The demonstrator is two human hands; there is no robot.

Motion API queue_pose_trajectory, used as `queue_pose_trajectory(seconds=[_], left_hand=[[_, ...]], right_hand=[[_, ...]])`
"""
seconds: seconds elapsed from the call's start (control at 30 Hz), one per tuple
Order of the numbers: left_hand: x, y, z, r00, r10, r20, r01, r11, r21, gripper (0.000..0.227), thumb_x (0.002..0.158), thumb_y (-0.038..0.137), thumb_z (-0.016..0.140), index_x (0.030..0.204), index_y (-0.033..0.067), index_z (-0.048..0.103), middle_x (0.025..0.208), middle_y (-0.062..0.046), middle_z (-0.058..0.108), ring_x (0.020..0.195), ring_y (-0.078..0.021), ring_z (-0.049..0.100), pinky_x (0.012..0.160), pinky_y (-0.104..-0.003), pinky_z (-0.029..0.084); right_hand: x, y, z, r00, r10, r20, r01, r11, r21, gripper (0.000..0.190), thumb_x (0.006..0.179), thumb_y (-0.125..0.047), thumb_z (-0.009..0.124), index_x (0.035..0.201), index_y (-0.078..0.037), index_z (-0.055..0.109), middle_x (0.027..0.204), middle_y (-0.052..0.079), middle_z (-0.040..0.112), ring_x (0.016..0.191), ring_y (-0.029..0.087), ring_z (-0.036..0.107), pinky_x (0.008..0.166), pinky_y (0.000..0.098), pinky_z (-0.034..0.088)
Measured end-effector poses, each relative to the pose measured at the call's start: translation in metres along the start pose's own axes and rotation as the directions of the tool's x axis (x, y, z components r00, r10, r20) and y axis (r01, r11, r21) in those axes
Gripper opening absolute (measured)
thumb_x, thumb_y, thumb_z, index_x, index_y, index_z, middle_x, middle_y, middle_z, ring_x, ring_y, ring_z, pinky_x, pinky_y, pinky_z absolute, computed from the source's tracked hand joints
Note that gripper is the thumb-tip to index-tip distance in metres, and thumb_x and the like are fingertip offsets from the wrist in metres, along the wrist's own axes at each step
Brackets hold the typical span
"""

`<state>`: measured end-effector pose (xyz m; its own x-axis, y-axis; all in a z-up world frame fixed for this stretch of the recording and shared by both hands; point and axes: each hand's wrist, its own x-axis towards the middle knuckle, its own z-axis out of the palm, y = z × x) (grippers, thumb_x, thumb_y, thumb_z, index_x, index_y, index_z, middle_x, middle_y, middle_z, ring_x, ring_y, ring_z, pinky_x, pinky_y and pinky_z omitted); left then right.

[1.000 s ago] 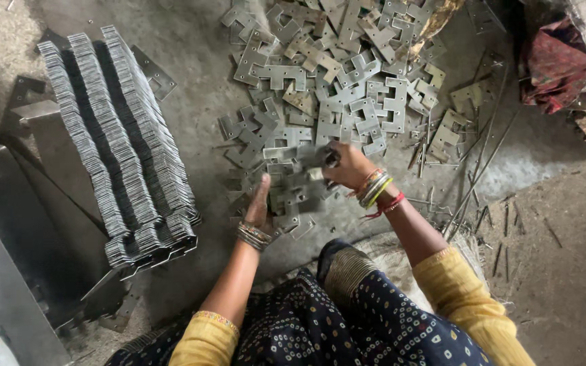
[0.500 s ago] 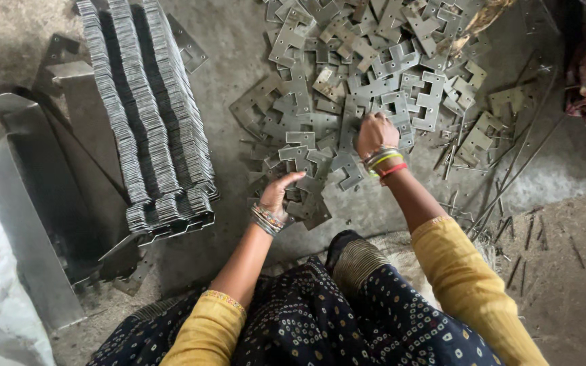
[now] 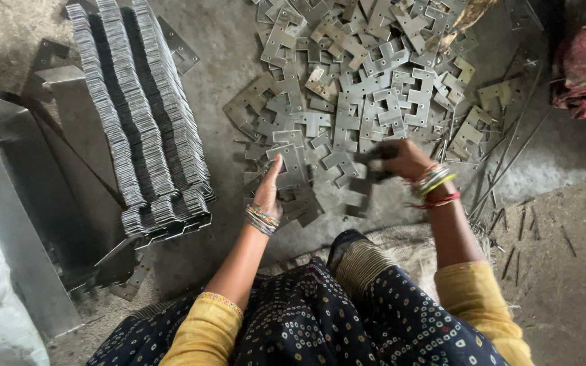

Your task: The person sits on the floor and sorts metal pieces by picking them up from a pile and stacking them neatly. The person handles the pieces by hand, organizing them into a stack.

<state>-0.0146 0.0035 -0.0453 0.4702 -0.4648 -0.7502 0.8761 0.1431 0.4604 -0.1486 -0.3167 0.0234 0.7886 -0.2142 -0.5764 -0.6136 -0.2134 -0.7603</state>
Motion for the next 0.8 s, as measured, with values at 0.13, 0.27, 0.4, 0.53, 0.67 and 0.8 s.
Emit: queue_pose_trajectory(seconds=[0.13, 0.27, 0.4, 0.53, 0.67, 0.8], left_hand=[[-0.006, 0.005, 0.002, 0.998, 0.060, 0.020, -0.060, 0.998, -0.010, 0.096, 0.080, 0.065, 0.069, 0.157, 0.0137, 0.040, 0.161, -0.001, 0.041, 0.145, -0.0211, 0.039, 0.119, -0.044, 0.029], [-0.013, 0.004, 0.006, 0.999, 0.012, 0.046, -0.007, 0.994, -0.109, 0.091, 0.080, 0.062, 0.068, 0.155, 0.0164, 0.043, 0.157, -0.006, 0.047, 0.141, -0.0264, 0.045, 0.113, -0.048, 0.038], [-0.015, 0.002, 0.005, 0.998, -0.018, 0.068, 0.024, 0.995, -0.092, 0.087, 0.081, 0.059, 0.068, 0.154, 0.0170, 0.044, 0.152, -0.007, 0.051, 0.136, -0.0272, 0.050, 0.108, -0.047, 0.043], [-0.004, -0.005, -0.011, 0.990, 0.129, 0.059, -0.130, 0.991, 0.020, 0.083, 0.088, 0.055, 0.067, 0.157, 0.0158, 0.043, 0.158, 0.004, 0.045, 0.141, -0.0139, 0.045, 0.115, -0.038, 0.036], [0.012, -0.019, -0.023, 1.000, 0.003, 0.020, -0.004, 0.999, 0.037, 0.076, 0.093, 0.051, 0.064, 0.153, 0.0085, 0.046, 0.153, -0.005, 0.051, 0.135, -0.0201, 0.051, 0.114, -0.042, 0.039], [0.027, -0.027, -0.015, 0.962, 0.239, 0.129, -0.261, 0.946, 0.193, 0.081, 0.097, 0.057, 0.065, 0.151, -0.0006, 0.051, 0.155, -0.001, 0.054, 0.141, -0.0109, 0.048, 0.115, -0.031, 0.036]], right_hand=[[-0.008, 0.002, -0.011, 0.970, -0.056, -0.238, -0.134, 0.689, -0.712, 0.049, 0.078, -0.024, 0.082, 0.120, -0.003, 0.070, 0.105, 0.021, 0.076, 0.095, 0.033, 0.073, 0.086, 0.0452, 0.060], [0.052, -0.019, 0.042, 0.875, -0.156, -0.458, -0.189, 0.761, -0.621, 0.058, 0.089, -0.048, 0.074, 0.119, 0.000, 0.064, 0.110, 0.025, 0.069, 0.101, 0.041, 0.068, 0.089, 0.0485, 0.057], [0.101, -0.035, 0.081, 0.849, -0.247, -0.467, -0.235, 0.615, -0.753, 0.045, 0.084, -0.029, 0.070, 0.118, 0.000, 0.065, 0.123, 0.025, 0.056, 0.118, 0.043, 0.055, 0.087, 0.0497, 0.055], [0.107, -0.042, 0.088, 0.888, -0.135, -0.441, -0.293, 0.573, -0.765, 0.038, 0.081, -0.020, 0.069, 0.115, -0.004, 0.068, 0.126, 0.025, 0.057, 0.120, 0.044, 0.055, 0.092, 0.0486, 0.055], [0.084, -0.042, 0.083, 0.881, -0.156, -0.447, -0.249, 0.651, -0.717, 0.039, 0.079, -0.021, 0.071, 0.111, 0.001, 0.068, 0.109, 0.024, 0.068, 0.103, 0.038, 0.067, 0.086, 0.0446, 0.058], [0.055, -0.027, 0.063, 0.935, -0.212, -0.283, 0.036, 0.853, -0.521, 0.039, 0.075, -0.021, 0.073, 0.110, -0.004, 0.072, 0.094, 0.016, 0.076, 0.082, 0.031, 0.075, 0.074, 0.0390, 0.063]])
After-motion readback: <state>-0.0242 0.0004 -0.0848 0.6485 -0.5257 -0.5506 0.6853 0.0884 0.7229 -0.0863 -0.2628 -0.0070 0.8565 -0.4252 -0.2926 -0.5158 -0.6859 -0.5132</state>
